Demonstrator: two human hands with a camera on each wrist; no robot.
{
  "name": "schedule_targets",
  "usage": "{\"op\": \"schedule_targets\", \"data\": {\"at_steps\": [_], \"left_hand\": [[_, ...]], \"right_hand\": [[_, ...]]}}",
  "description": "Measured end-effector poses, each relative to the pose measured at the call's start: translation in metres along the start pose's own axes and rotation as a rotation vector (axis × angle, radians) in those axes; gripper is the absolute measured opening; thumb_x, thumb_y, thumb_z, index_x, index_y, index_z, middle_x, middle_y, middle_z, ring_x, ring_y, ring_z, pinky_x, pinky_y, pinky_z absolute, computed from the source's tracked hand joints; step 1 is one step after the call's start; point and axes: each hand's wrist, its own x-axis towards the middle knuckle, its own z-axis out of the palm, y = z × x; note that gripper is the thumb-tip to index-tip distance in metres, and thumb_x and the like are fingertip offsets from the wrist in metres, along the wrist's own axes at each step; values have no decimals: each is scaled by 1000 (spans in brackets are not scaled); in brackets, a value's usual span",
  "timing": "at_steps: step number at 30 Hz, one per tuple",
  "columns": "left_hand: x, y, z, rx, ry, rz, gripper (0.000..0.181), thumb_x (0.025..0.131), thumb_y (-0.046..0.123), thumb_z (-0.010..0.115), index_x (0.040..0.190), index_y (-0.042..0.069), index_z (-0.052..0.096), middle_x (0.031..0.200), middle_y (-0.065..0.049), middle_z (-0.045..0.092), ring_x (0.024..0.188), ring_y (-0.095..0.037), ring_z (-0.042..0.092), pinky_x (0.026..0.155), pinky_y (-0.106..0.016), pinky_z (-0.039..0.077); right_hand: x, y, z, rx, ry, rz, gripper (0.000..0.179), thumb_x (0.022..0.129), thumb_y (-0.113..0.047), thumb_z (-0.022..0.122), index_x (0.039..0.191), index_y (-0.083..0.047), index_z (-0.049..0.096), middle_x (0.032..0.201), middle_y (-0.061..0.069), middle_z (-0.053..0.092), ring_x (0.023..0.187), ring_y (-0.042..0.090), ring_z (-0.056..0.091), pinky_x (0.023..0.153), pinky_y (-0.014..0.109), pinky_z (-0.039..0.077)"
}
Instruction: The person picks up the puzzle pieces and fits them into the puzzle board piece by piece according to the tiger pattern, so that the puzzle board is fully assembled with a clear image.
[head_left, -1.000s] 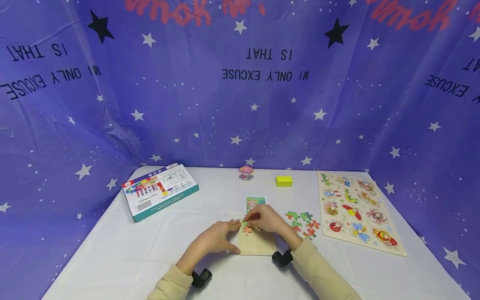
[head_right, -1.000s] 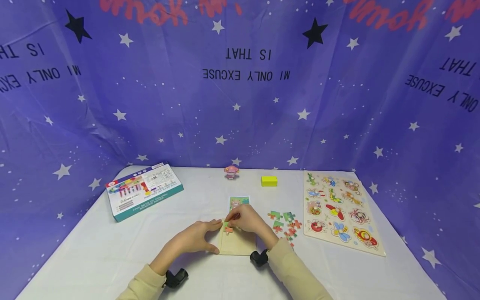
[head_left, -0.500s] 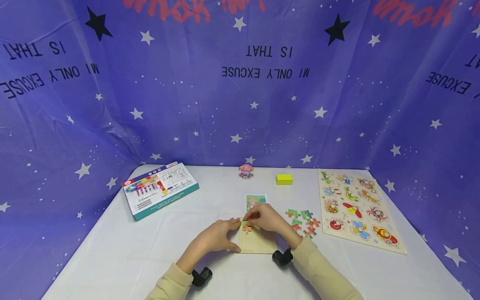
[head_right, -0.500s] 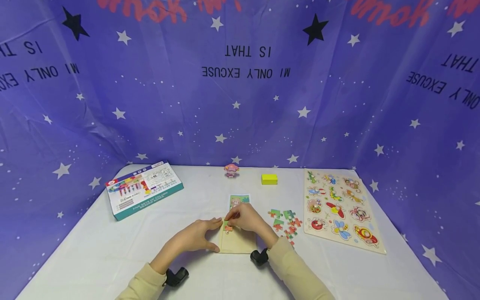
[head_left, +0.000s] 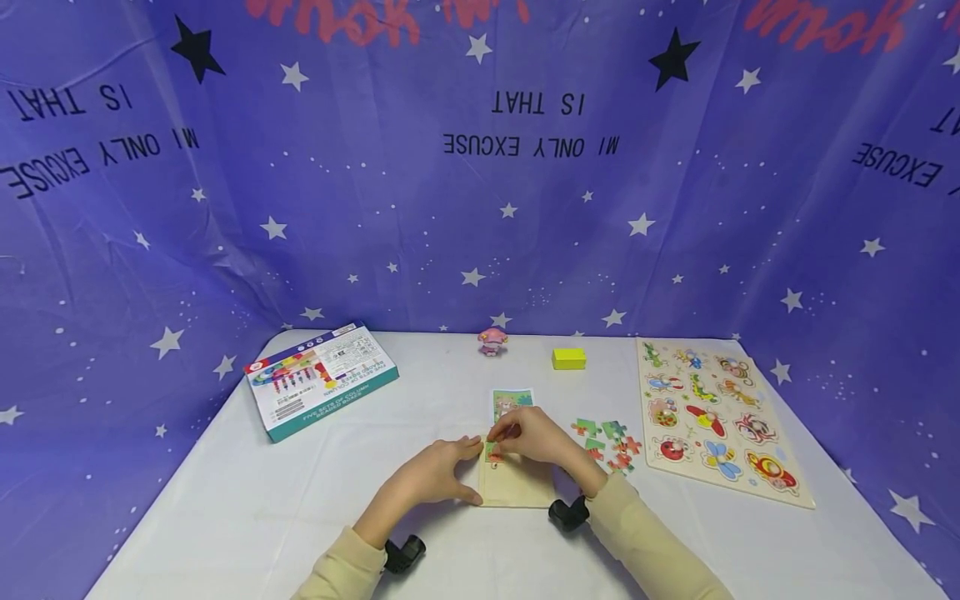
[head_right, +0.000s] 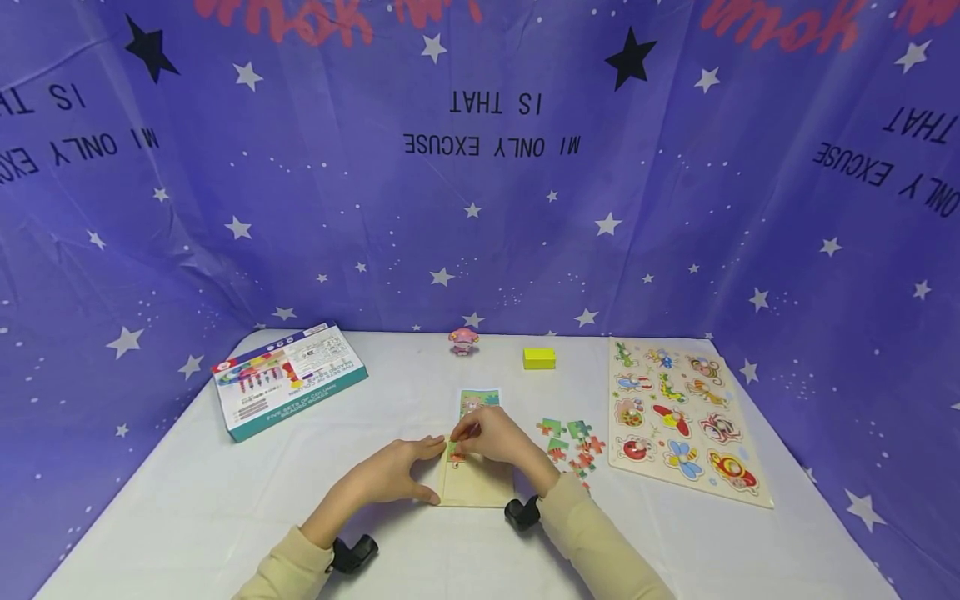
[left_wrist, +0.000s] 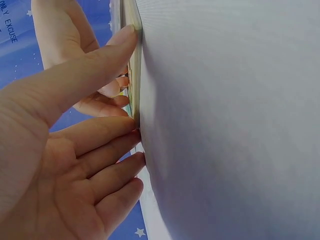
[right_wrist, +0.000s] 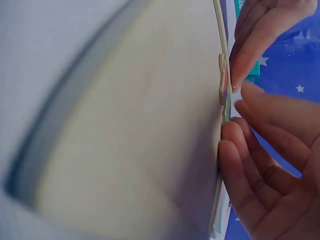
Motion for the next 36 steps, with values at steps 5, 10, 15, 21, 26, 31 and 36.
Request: {"op": "schedule_targets", "data": {"at_steps": [5, 10, 15, 21, 26, 31, 36], "left_hand": [[1, -1, 1, 3, 4, -4, 81, 71, 37, 84, 135, -1, 53, 143, -13, 47, 131, -34, 44, 108, -47, 36], [0, -1, 1, -1, 9, 0, 81, 70, 36, 85, 135, -2, 53, 143, -14, 48, 131, -35, 45, 107, -47, 36], [0, -2, 1, 1, 7, -4, 81, 70, 36, 85, 135, -1, 53, 142, -13, 48, 131, -35, 45, 107, -47, 37], [1, -1, 1, -1, 4, -7, 81, 71, 36, 84, 136, -1, 53, 142, -13, 48, 131, -34, 44, 107, -47, 37], [1, -1, 1, 0, 4, -7, 81, 71, 36, 84, 135, -1, 53, 142, -13, 48, 131, -34, 44, 107, -46, 36], [2, -2, 1, 2, 4, -8, 81, 71, 36, 85, 135, -1, 53, 142, -13, 48, 131, -33, 44, 107, -46, 37], [1, -2, 2, -4, 4, -4, 81, 70, 36, 84, 135, -1, 53, 142, -13, 48, 131, -33, 44, 108, -46, 36]], "right_hand": [[-2, -4, -3, 6, -36, -11, 24, 74, -8, 83, 97, -5, 74, 89, 2, 71, 74, 13, 63, 65, 22, 52], [-3, -5, -1, -30, -45, -28, 26, 73, -7, 84, 96, -4, 73, 86, 3, 69, 73, 17, 61, 64, 21, 50], [-3, -6, 1, -59, -20, -51, 20, 74, -5, 82, 92, -4, 73, 82, 4, 67, 71, 16, 59, 63, 21, 49], [-3, -5, 2, -69, 5, -28, 16, 76, -5, 81, 90, -5, 74, 81, 2, 68, 69, 9, 58, 62, 21, 50], [-2, -4, 3, -75, 9, -13, 16, 76, -5, 81, 90, -6, 74, 80, 1, 68, 68, 6, 57, 61, 21, 51], [-2, -5, 4, -72, 16, -11, 15, 77, -4, 81, 90, -5, 74, 78, 0, 67, 67, 7, 56, 59, 21, 50], [-3, -6, 3, -71, 14, -20, 15, 77, -4, 80, 91, -4, 74, 79, 1, 67, 68, 9, 57, 60, 21, 50]]}}
